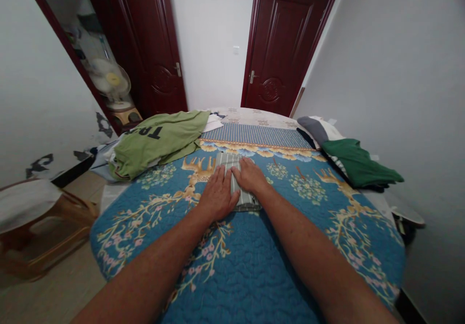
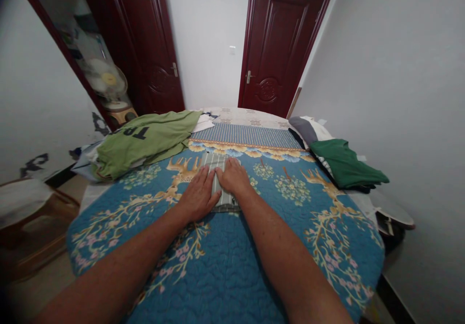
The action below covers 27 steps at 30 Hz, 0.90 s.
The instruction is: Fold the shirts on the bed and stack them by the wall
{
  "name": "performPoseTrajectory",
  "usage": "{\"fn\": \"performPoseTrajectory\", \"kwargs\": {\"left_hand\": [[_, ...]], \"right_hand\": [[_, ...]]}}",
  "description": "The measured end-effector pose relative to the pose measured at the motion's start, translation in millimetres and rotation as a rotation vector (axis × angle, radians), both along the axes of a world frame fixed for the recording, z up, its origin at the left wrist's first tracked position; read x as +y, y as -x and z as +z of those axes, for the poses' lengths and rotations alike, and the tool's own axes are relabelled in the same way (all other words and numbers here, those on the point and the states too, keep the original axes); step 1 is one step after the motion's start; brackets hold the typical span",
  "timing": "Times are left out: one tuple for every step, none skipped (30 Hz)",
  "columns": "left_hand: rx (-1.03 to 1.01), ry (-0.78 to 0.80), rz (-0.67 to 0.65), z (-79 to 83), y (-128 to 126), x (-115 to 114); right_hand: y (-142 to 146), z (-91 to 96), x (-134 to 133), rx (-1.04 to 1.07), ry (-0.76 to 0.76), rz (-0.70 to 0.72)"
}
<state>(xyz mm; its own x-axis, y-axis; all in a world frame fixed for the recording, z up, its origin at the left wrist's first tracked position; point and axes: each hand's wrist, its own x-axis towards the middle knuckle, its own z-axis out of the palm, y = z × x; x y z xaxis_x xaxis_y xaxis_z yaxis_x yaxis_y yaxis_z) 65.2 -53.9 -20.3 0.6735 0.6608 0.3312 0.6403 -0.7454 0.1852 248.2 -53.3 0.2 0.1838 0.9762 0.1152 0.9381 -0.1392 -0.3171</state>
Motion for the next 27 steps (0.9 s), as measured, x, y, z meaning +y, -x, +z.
{"fn": "performPoseTrajectory", "kwargs": {"left_hand": [[0.009, 0.002, -0.003, 0.7, 0.0, -0.4], [0.016, 0.005, -0.005, 1.4, 0.1, -0.6], [0.021, 0.008, -0.003, 1.9, 0.2, -0.6], [0.023, 0.014, 0.002, 2.2, 0.3, -0.4], [0.022, 0.020, 0.008, 2.4, 0.4, -0.2], [0.021, 0.028, 0.014, 2.3, 0.5, 0.1], [0.019, 0.036, 0.017, 2.1, 0.7, 0.4], [0.019, 0.044, 0.016, 1.8, 0.8, 0.5], [0.018, 0.052, 0.012, 1.5, 1.0, 0.6], [0.017, 0.060, 0.008, 1.1, 1.1, 0.4], [0.014, 0.066, 0.007, 0.8, 1.1, 0.2], [0.011, 0.071, 0.007, 0.6, 1.1, -0.1], [0.008, 0.074, 0.011, 0.5, 1.0, -0.6], [0.005, 0.074, 0.017, 0.5, 0.8, -1.1], [0.003, 0.072, 0.023, 0.6, 0.7, -1.6], [0.004, 0.070, 0.027, 0.8, 0.7, -2.0], [0.008, 0.069, 0.029, 1.2, 0.7, -2.4], [0.012, 0.069, 0.030, 1.6, 0.7, -2.6], [0.015, 0.070, 0.032, 2.1, 0.8, -2.7], [0.016, 0.072, 0.034, 2.4, 1.0, -2.7], [0.016, 0.073, 0.035, 2.6, 1.1, -2.5], [0.015, 0.074, 0.035, 2.6, 1.2, -2.2], [0.015, 0.074, 0.034, 2.4, 1.3, -1.8], [0.015, 0.072, 0.032, 1.9, 1.4, -1.3], [0.013, 0.069, 0.031, 1.2, 1.4, -0.8], [0.007, 0.065, 0.031, 0.4, 1.5, -0.4], [-0.002, 0.060, 0.032, -0.4, 1.5, -0.1]], "right_hand": [[-1.8, -0.6, 4.8, 0.002, 0.007, -0.014], [-4.0, -1.1, 10.2, 0.006, 0.014, -0.026], [-6.5, -1.7, 15.7, 0.012, 0.017, -0.033], [-8.9, -2.1, 21.0, 0.020, 0.015, -0.037], [-11.2, -2.5, 25.4, 0.026, 0.007, -0.041], [-12.9, -2.7, 28.7, 0.028, -0.003, -0.044], [-13.8, -2.9, 30.5, 0.025, -0.019, -0.046], [-14.0, -2.9, 30.8, 0.015, -0.040, -0.049], [-13.2, -2.9, 29.6, 0.001, -0.065, -0.054], [-11.8, -2.8, 27.0, -0.018, -0.096, -0.061], [-9.8, -2.5, 23.4, -0.040, -0.134, -0.067], [-7.4, -2.0, 19.1, -0.065, -0.178, -0.075], [-4.8, -1.4, 14.7, -0.094, -0.224, -0.078], [-2.4, -0.7, 10.3, -0.121, -0.264, -0.078], [-0.2, -0.2, 6.4, -0.144, -0.290, -0.074], [1.5, 0.0, 3.1, -0.157, -0.298, -0.067], [2.6, -0.3, 0.4, -0.160, -0.287, -0.053], [3.0, -1.3, -1.7, -0.155, -0.263, -0.035], [2.7, -3.0, -3.5, -0.147, -0.236, -0.013], [1.9, -5.3, -5.2, -0.139, -0.213, 0.008], [0.7, -8.1, -7.0, -0.133, -0.200, 0.028], [-0.6, -11.0, -9.1, -0.131, -0.198, 0.038], [-1.8, -13.8, -11.5, -0.131, -0.201, 0.039], [-2.7, -16.2, -14.1, -0.132, -0.209, 0.033], [-3.3, -18.1, -16.9, -0.134, -0.220, 0.026], [-3.5, -19.4, -19.8, -0.136, -0.232, 0.020], [-3.4, -20.3, -22.6, -0.139, -0.245, 0.016]]}}
